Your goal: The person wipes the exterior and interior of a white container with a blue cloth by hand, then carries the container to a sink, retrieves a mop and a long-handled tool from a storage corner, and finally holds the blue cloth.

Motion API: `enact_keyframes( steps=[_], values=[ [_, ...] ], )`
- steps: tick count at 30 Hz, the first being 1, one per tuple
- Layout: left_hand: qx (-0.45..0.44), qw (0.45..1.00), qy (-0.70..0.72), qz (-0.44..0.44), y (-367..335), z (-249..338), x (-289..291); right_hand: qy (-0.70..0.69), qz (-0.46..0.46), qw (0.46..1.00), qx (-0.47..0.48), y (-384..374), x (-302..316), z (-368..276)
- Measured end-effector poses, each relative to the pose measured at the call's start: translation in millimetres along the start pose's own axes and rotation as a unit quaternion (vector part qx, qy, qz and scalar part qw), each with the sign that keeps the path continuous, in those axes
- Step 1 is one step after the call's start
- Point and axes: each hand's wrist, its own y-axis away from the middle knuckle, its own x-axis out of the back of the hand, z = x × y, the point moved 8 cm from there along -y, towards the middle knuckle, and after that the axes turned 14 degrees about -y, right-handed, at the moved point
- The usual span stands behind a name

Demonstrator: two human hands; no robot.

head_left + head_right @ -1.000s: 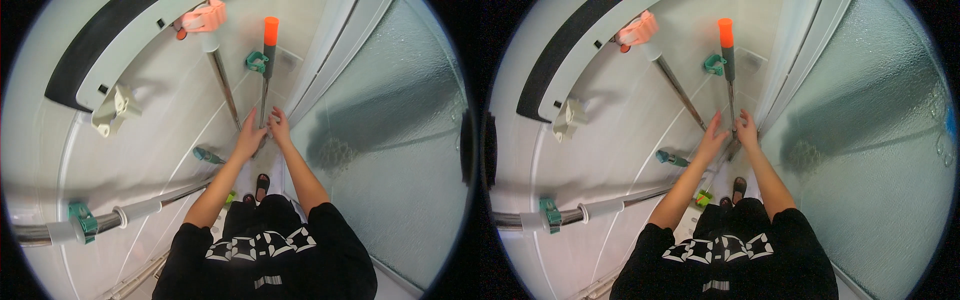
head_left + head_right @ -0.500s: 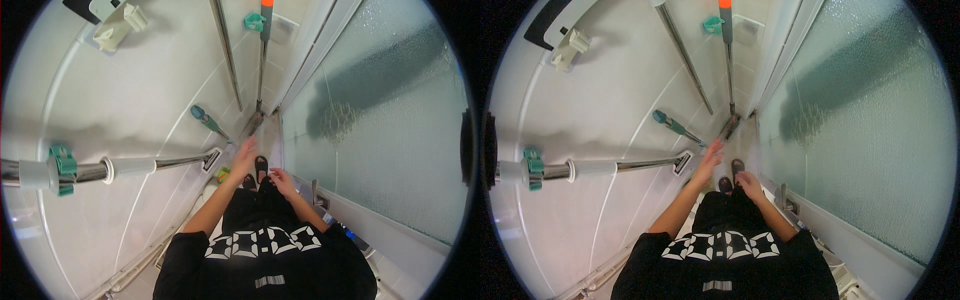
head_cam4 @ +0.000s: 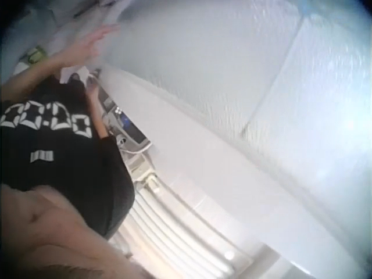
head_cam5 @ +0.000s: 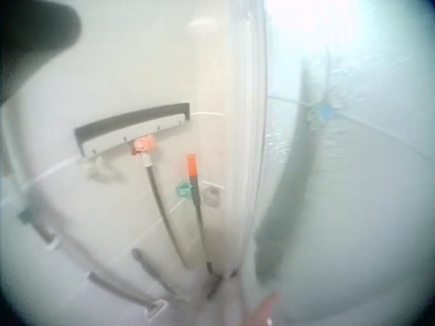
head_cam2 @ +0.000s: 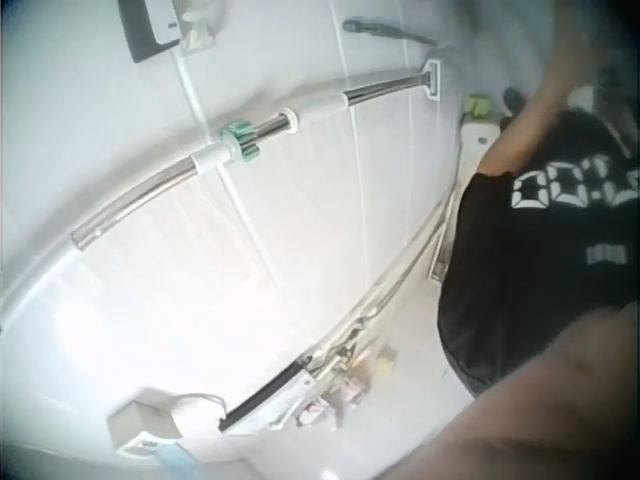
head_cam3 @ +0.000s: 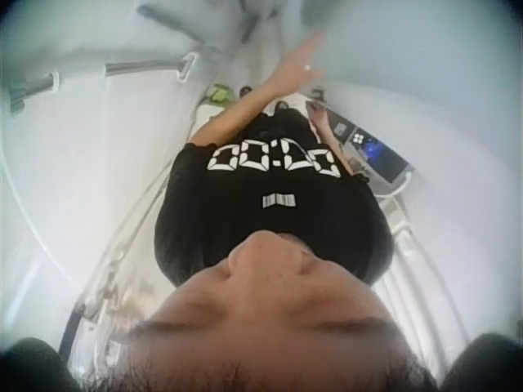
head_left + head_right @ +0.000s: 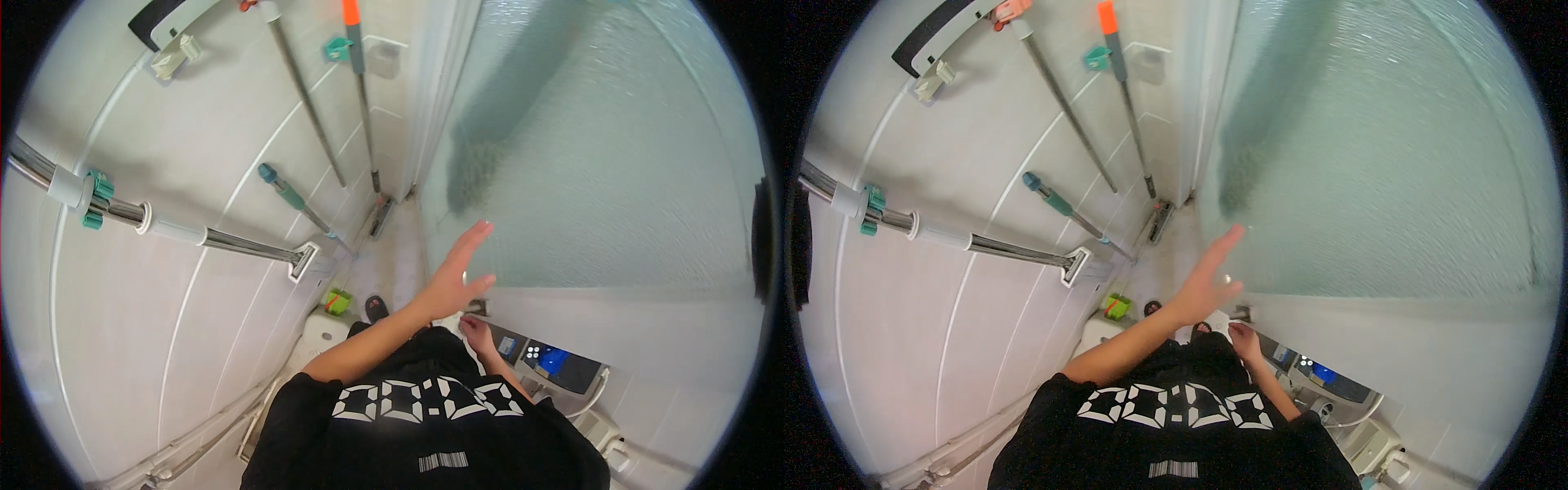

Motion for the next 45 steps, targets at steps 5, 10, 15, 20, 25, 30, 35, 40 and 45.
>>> enact_keyframes(
  steps=[5,10,15,20,25,30,35,40,45],
  values=[
    [-0.128,0.976,-0.160,0.070,0,93,-52,-0.038,0.159,0.986,-0.035,54,82,-47],
    [-0.209,0.952,-0.190,0.117,5,123,-86,-0.277,0.099,0.923,0.247,58,122,-87],
    [-0.204,0.938,-0.223,0.172,14,132,-108,-0.150,0.081,0.934,0.315,73,93,-140],
    [-0.170,0.930,-0.262,0.196,28,134,-110,-0.433,0.057,0.859,0.268,104,79,-178],
    [-0.150,0.920,-0.265,0.245,51,118,-87,-0.319,-0.034,0.913,0.251,108,46,-182],
    [-0.111,0.917,-0.270,0.274,88,109,-40,-0.255,-0.116,0.913,0.297,94,-5,-164],
    [0.027,0.940,-0.035,0.338,136,20,22,-0.226,-0.254,0.898,0.280,109,-91,-199],
    [0.055,0.892,-0.015,0.448,154,48,100,-0.124,-0.309,0.901,0.279,112,-159,-230],
    [-0.016,0.863,-0.032,0.504,170,39,173,-0.061,-0.315,0.902,0.288,107,-223,-255]
  ],
)
